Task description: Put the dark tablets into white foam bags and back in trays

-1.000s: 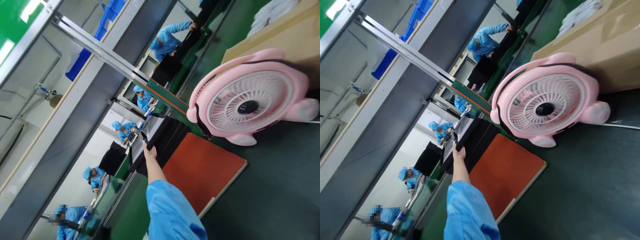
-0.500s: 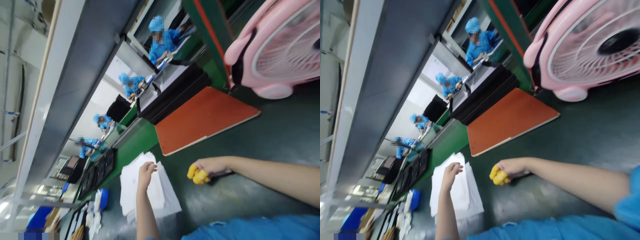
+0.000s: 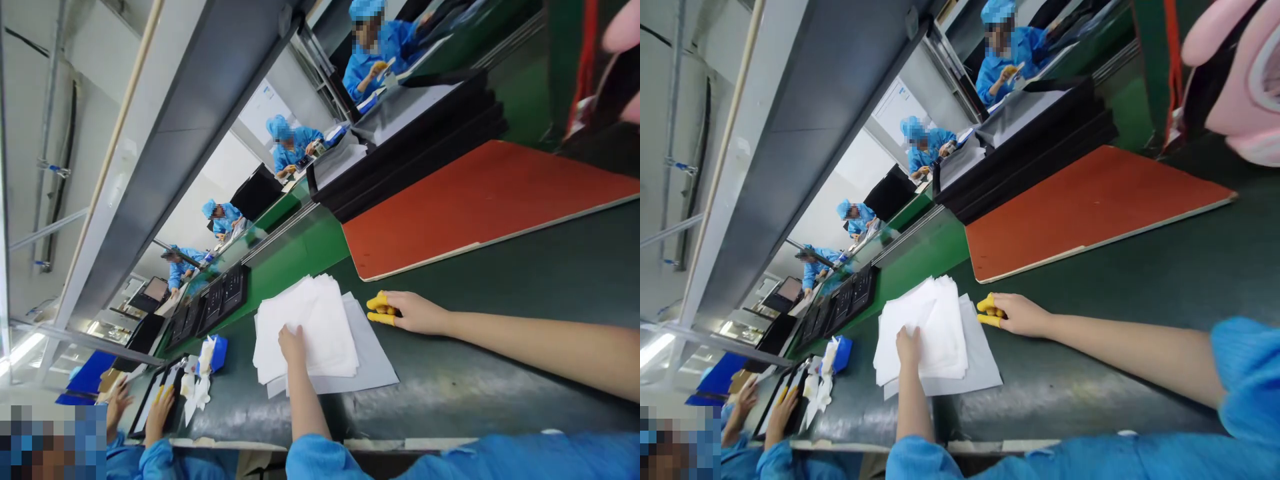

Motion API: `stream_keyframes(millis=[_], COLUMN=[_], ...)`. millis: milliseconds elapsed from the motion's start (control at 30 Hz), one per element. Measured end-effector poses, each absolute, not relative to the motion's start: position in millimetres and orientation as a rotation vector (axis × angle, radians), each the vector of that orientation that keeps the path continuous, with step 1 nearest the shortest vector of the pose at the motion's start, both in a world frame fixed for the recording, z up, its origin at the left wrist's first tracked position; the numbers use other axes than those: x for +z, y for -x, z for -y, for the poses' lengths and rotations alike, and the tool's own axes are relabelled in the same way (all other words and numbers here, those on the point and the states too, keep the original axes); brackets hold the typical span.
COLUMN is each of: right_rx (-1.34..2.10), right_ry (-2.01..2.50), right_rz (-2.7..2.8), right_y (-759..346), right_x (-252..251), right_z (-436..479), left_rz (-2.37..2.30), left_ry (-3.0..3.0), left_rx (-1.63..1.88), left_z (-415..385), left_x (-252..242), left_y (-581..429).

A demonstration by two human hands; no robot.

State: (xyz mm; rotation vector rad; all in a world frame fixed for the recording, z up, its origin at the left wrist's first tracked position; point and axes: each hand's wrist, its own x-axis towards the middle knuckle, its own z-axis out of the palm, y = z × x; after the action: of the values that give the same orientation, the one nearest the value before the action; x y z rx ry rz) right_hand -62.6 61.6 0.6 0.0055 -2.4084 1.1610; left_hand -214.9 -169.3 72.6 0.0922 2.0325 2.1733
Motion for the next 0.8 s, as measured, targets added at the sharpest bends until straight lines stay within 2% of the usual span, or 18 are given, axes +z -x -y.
stream_keyframes(millis=[233,467,667,800], right_rx=[1.035,0.978,0.956,0.97], right_ry=[0.057,0.17,-0.018,-0.235], right_rz=[2.369,2.311,2.327,2.417], right_y=[107,118,124,137], right_x=[-17,-10,-3,0], right_z=[-53,-52,-43,-23], left_rz=[-2.075,-1.79,-1.735,-1.817], left_ry=[-0.032,-0.193,-0.095,-0.186], left_rx=[2.159,2.14,2.054,2.104], left_z=[173,185,221,217], left_x=[66,53,54,70], left_y=[228,206,200,213])
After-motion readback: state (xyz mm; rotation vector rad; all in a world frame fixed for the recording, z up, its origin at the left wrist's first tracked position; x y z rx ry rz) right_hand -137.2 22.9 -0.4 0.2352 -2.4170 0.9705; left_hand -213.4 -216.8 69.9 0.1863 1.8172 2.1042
